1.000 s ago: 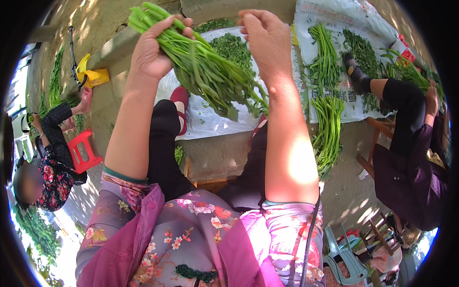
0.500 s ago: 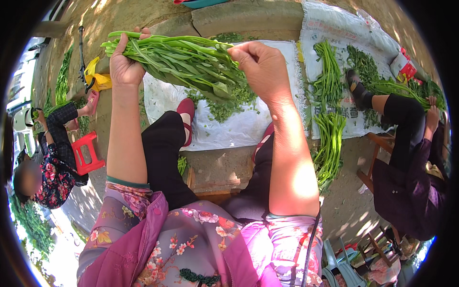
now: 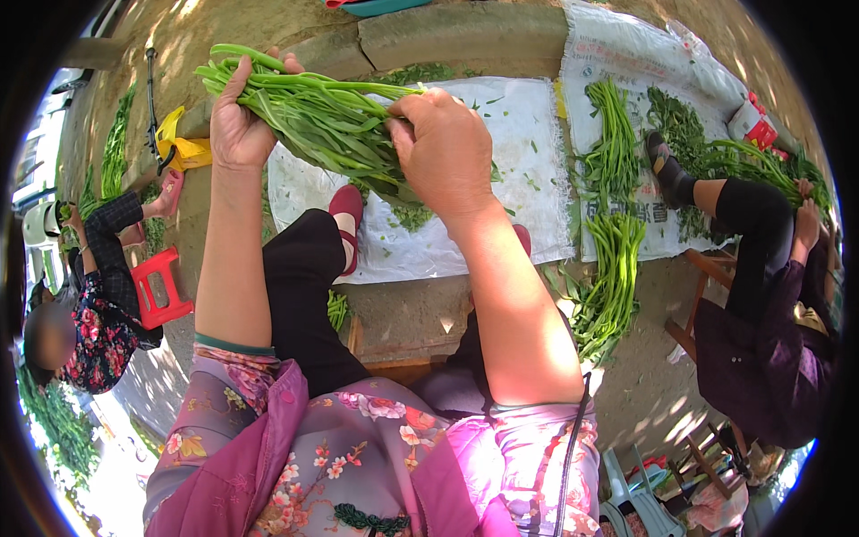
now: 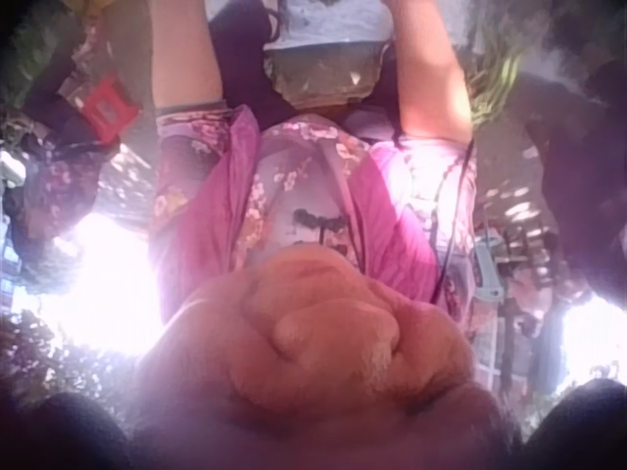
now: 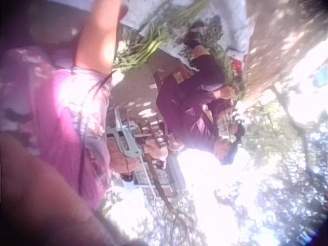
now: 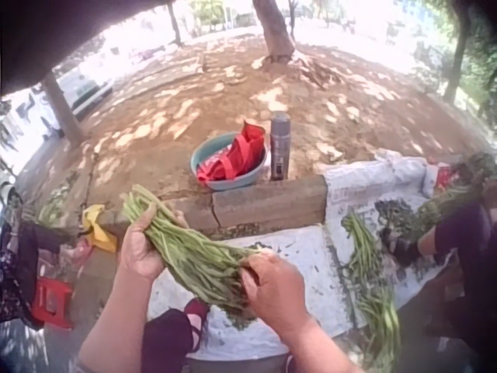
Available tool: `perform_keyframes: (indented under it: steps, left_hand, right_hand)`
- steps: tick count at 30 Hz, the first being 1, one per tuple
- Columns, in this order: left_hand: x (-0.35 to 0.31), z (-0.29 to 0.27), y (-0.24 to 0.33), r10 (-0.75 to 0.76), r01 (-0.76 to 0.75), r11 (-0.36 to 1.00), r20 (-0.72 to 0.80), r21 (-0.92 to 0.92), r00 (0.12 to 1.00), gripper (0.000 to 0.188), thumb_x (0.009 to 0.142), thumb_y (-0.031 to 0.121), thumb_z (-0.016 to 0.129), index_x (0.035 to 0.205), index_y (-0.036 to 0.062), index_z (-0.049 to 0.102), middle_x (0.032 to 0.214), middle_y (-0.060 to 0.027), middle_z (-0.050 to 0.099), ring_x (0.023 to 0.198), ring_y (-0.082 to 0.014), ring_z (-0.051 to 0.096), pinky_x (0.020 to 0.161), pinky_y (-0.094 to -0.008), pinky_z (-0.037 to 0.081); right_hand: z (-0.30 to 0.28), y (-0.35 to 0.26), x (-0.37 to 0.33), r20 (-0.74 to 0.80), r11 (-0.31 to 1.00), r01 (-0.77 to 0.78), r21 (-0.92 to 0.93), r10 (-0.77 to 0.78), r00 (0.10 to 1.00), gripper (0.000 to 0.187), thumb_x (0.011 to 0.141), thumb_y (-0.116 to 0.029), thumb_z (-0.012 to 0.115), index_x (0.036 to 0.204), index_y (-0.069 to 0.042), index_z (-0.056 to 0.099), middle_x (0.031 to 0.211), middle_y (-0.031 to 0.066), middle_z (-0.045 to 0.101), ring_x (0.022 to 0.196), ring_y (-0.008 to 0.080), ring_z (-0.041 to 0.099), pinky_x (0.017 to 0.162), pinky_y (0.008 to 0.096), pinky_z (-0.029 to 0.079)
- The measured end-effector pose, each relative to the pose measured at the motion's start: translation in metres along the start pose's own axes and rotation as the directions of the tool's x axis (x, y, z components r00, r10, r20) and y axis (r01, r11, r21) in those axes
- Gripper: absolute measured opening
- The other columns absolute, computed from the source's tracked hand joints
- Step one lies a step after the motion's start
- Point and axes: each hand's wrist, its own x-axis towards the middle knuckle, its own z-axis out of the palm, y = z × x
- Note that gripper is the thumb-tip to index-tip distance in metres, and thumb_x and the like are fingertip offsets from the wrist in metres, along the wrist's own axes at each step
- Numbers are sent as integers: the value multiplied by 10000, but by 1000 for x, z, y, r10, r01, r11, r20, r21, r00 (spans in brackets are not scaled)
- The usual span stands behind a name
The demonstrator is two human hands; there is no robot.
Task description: The person is snapping and cleaning green leafy vegetable stalks by hand, discarding unwanted pieces onto a tarp.
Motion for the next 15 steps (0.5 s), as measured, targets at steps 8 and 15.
perform_keyframes:
  steps: [8, 15]
  left_hand:
    - [-7, 8, 0, 6, 5, 987, -65, 162, 998, 310, 853, 158, 632, 1089, -8, 519, 1009, -177, 579, 1003, -330, 562, 918, -525, 432]
    - [-5, 4, 7, 61, -21, 970, -160, 242, 985, 285, 877, 172, 594, 1087, -3, 514, 1005, -173, 575, 957, -325, 577, 876, -519, 449]
  right_hand:
    - [-29, 11, 14, 445, 621, -558, 551, 347, 826, 105, 848, -142, 620, 866, -42, 646, 760, 32, 634, 654, 105, 557, 615, 212, 418]
    - [-40, 26, 15, 675, 232, -714, 660, 235, 700, 215, 885, -136, 581, 1036, 15, 609, 819, 98, 656, 649, 132, 619, 594, 220, 498]
